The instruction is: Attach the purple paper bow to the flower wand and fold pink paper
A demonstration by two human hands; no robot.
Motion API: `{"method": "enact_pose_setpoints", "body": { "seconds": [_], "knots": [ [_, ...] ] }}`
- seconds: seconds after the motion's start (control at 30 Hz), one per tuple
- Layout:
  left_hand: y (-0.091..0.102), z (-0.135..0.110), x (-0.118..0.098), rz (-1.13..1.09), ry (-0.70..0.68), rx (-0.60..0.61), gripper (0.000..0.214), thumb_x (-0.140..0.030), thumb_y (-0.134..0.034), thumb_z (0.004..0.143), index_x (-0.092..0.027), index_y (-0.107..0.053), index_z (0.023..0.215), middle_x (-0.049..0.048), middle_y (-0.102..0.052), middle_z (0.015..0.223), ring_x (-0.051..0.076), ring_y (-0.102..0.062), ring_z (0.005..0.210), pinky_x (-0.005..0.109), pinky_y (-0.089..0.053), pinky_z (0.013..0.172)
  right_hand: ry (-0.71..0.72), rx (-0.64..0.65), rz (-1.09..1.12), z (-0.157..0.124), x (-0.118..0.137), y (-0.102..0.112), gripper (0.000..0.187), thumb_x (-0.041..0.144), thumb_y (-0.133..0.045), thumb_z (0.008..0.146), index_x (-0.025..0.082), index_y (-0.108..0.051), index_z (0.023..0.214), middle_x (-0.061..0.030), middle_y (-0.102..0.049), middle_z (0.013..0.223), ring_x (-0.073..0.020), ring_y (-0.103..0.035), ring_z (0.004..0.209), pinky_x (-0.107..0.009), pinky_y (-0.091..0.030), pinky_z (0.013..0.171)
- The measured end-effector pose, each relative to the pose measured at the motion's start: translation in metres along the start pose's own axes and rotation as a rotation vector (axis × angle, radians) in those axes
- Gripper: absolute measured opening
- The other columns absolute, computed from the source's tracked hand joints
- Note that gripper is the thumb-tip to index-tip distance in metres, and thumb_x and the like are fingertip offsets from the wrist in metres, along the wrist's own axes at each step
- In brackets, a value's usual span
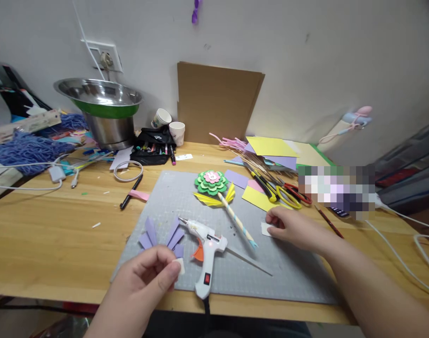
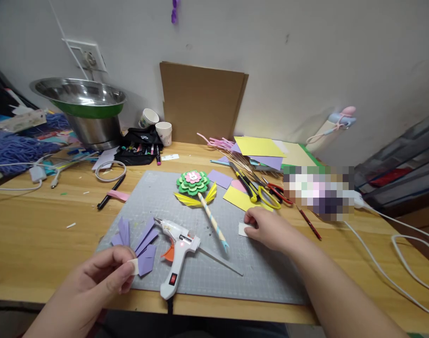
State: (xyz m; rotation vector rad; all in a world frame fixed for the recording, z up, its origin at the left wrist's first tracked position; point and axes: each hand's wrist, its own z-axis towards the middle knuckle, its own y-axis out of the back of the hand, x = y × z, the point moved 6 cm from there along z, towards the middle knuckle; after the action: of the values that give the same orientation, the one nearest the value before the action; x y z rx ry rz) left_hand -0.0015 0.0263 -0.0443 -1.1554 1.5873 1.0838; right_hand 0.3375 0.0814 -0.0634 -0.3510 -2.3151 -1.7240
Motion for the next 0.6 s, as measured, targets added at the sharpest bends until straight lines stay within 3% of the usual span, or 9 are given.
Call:
{"method": "enact_pose_setpoints", "body": {
  "seconds": [0.23, 0.37, 0.5, 0.6],
  "knots": [
    [0.0, 0.0, 0.0, -0.005, 0.007, 0.016, 0.036, -0.054, -0.063, 0.075, -0.02, -0.059, 0.063, -0.0032, -0.047, 0.059, 0.013, -0.044, 0.057, 0.021, -0.038, 0.056, 0.055, -0.032, 0.064, -0.005, 0.004, -0.006, 0.005, 0.017, -0.055, 0.073, 0.02, -0.056, 0.069, -0.002, -0.062, 0.069, -0.0179, -0.055, 0.063, -0.026, -0.038, 0.056],
    [0.002, -0.002, -0.004, 0.013, 0.005, 0.0, 0.037, -0.054, -0.064, 0.074, -0.02, -0.059, 0.062, -0.0031, -0.047, 0.058, 0.014, -0.043, 0.057, 0.021, -0.038, 0.055, 0.073, -0.024, 0.151, 0.0, 0.009, 0.005, 0.01, 0.018, -0.058, 0.076, 0.02, -0.057, 0.066, 0.0012, -0.061, 0.06, -0.016, -0.056, 0.058, -0.025, -0.041, 0.053],
    [-0.002, 0.001, -0.002, 0.02, 0.016, -0.008, 0.037, -0.054, -0.064, 0.074, -0.02, -0.059, 0.061, -0.003, -0.046, 0.057, 0.014, -0.044, 0.057, 0.021, -0.039, 0.055, 0.051, -0.161, 0.238, 0.041, 0.011, 0.037, 0.006, 0.023, -0.055, 0.086, 0.019, -0.059, 0.085, 0.0001, -0.066, 0.077, -0.0144, -0.063, 0.07, -0.023, -0.049, 0.063],
    [-0.002, 0.004, -0.001, 0.024, 0.016, -0.056, 0.037, -0.054, -0.066, 0.072, -0.019, -0.061, 0.061, -0.0026, -0.048, 0.056, 0.014, -0.045, 0.055, 0.022, -0.039, 0.055, -0.02, -0.25, 0.242, 0.087, 0.011, 0.05, 0.015, 0.026, -0.056, 0.091, 0.015, -0.059, 0.1, -0.0025, -0.066, 0.087, -0.0144, -0.064, 0.07, -0.027, -0.053, 0.062]
  ]
}}
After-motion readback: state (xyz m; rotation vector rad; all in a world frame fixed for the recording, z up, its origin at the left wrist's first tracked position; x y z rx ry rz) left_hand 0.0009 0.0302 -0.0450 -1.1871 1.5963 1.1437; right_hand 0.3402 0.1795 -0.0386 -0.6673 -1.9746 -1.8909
